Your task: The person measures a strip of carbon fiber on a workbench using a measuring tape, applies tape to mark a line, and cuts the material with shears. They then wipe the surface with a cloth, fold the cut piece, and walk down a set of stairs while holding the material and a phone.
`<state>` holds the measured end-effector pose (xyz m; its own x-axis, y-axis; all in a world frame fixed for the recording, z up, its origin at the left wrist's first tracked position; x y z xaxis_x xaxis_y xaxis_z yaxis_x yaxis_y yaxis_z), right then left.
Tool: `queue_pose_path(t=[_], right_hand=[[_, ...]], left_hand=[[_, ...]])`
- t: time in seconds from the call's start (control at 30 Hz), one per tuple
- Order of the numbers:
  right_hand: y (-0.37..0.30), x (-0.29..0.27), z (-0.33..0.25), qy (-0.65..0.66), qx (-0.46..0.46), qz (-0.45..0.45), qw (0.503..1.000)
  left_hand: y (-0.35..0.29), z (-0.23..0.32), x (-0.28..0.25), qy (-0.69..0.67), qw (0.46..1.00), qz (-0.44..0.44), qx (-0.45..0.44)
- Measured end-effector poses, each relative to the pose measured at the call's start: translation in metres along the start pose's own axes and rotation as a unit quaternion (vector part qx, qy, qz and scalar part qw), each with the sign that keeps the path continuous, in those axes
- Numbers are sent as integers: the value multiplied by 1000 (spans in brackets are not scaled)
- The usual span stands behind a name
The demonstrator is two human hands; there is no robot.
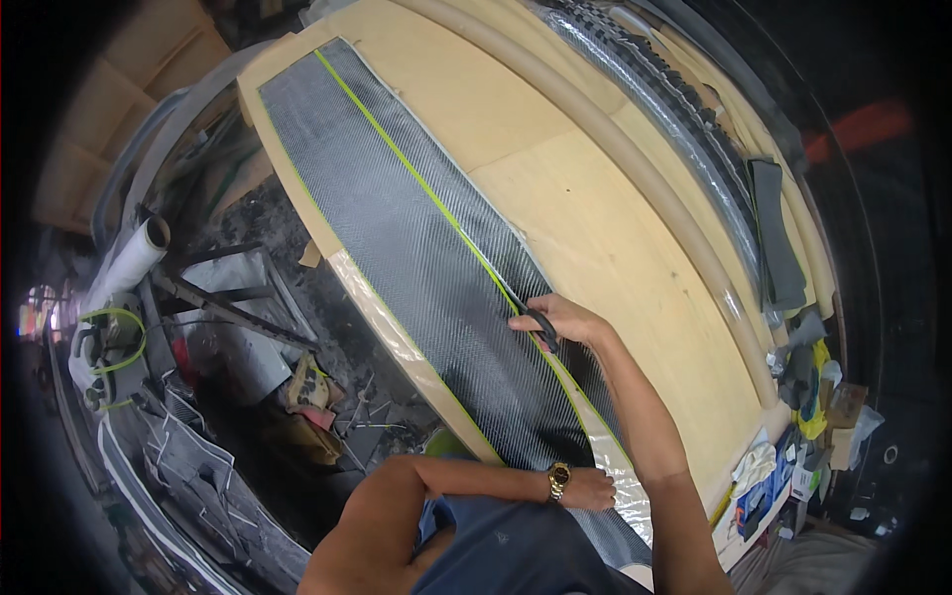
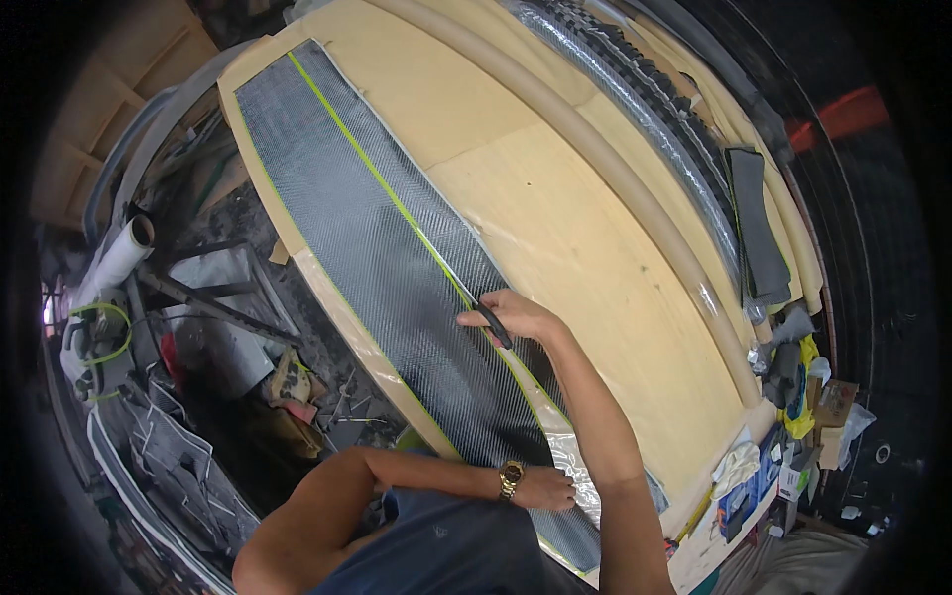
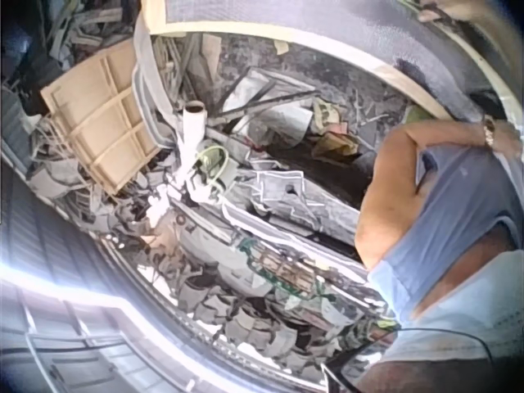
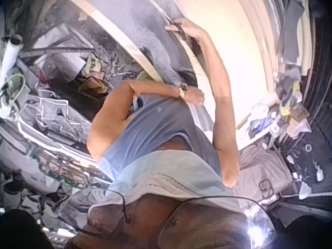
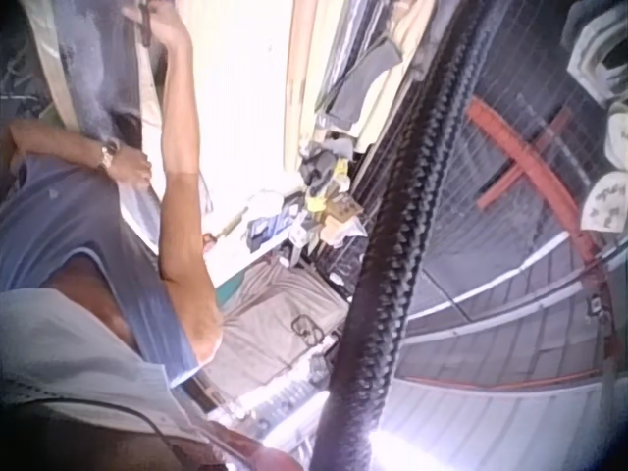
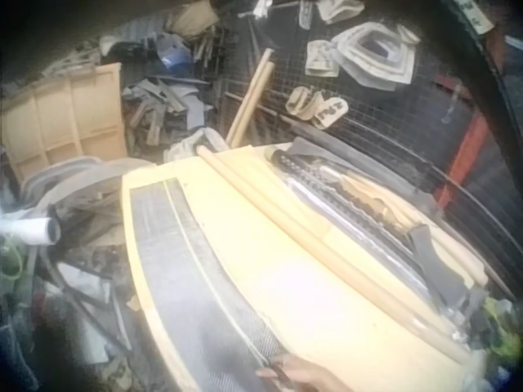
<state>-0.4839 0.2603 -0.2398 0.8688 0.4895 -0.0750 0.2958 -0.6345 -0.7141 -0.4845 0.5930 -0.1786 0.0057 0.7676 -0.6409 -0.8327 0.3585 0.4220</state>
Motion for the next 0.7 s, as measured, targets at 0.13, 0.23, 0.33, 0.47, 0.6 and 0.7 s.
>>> queue_pose_path(t=[0.13, 0.23, 0.33, 0.47, 0.6, 0.7], right_hand=[[-40, -12, 32, -52, 63, -31, 996], [-102, -25, 47, -92, 80, -77, 990], [-159, -40, 64, -88, 36, -58, 994], [-193, -53, 69, -27, -22, 27, 999], [-169, -46, 67, 62, -90, 44, 993], [-140, -30, 56, 71, -93, 16, 993]], left_hand=[[-4, -14, -10, 63, 997, 35, -24], [-19, -51, -26, 146, 984, 67, -73], [-33, -81, -78, 166, 975, 15, -150], [-87, -118, -150, 193, 948, 49, -248], [-136, -128, -219, 235, 918, 48, -315], [-144, -134, -241, 227, 920, 49, -316]])
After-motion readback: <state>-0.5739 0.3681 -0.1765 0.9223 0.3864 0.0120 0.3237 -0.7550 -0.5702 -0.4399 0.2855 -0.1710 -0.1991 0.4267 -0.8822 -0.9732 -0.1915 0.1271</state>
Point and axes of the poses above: each hand's wrist, its own y-axis towards the middle knuckle, its own x-axis out of the palm, z = x × y, the point moved 10 cm from there along y, towards the middle knuckle, and after that the axes turned 1 degree about -y, right-handed, at the moved point
